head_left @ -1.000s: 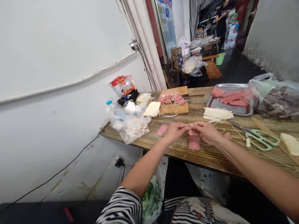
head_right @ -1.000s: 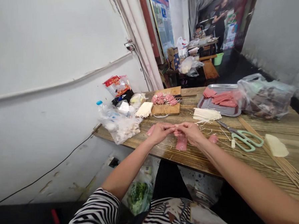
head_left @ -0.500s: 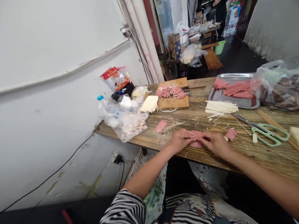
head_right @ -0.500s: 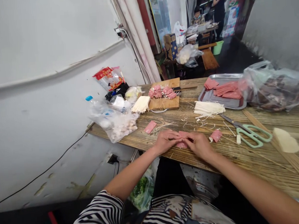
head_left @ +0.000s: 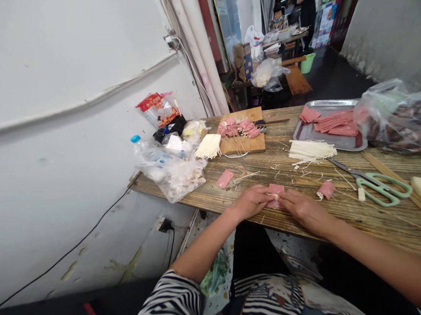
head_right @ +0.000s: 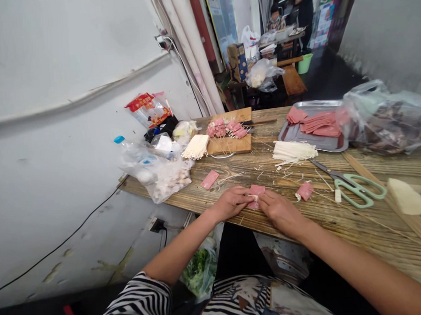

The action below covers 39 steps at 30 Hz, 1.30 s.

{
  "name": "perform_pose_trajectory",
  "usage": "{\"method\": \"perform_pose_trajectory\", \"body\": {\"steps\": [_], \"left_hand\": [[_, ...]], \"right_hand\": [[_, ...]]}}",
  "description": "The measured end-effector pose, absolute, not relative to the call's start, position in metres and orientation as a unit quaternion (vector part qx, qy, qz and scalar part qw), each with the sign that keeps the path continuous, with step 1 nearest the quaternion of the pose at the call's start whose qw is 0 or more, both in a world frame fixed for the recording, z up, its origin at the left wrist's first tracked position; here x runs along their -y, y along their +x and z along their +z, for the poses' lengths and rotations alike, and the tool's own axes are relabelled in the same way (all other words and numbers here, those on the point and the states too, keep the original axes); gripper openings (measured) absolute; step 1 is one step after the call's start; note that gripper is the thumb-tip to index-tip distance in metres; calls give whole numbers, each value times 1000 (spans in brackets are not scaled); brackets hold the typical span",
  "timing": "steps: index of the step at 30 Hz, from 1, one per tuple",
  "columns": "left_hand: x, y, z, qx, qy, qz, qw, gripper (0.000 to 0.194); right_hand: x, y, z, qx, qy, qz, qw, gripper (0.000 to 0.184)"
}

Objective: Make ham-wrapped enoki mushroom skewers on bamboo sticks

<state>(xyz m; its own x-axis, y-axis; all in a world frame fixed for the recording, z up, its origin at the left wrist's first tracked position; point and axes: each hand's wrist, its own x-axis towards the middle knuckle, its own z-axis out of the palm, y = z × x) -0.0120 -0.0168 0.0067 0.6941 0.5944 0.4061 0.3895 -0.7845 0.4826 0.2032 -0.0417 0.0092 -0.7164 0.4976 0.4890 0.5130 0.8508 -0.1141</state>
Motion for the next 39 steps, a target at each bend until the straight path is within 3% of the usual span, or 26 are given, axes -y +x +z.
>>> {"method": "perform_pose_trajectory", "body": {"steps": [4,8,14,19,28,33,39], "left_hand": [[14,-13,0,-271,922,225,162,34],[15,-15,3,-271,932,185,155,29],[22,-17,24,-217,963,144,64,29],[21,-15,22,-218,957,178,69,36],[22,-12,15,-256,935,221,104,28],[18,-8,11,-336,882,276,180,17],[14,-2,8,-428,800,325,267,16]], "right_hand": [[42,204,5,946,-255,-86,182,25],[40,203,6,953,-247,-111,138,22],[40,199,10,952,-257,-154,69,19],[36,200,11,950,-260,-103,141,21],[34,204,13,866,-375,145,298,30],[29,206,8,814,-425,226,325,29],[34,202,11,795,-447,225,341,30]]}}
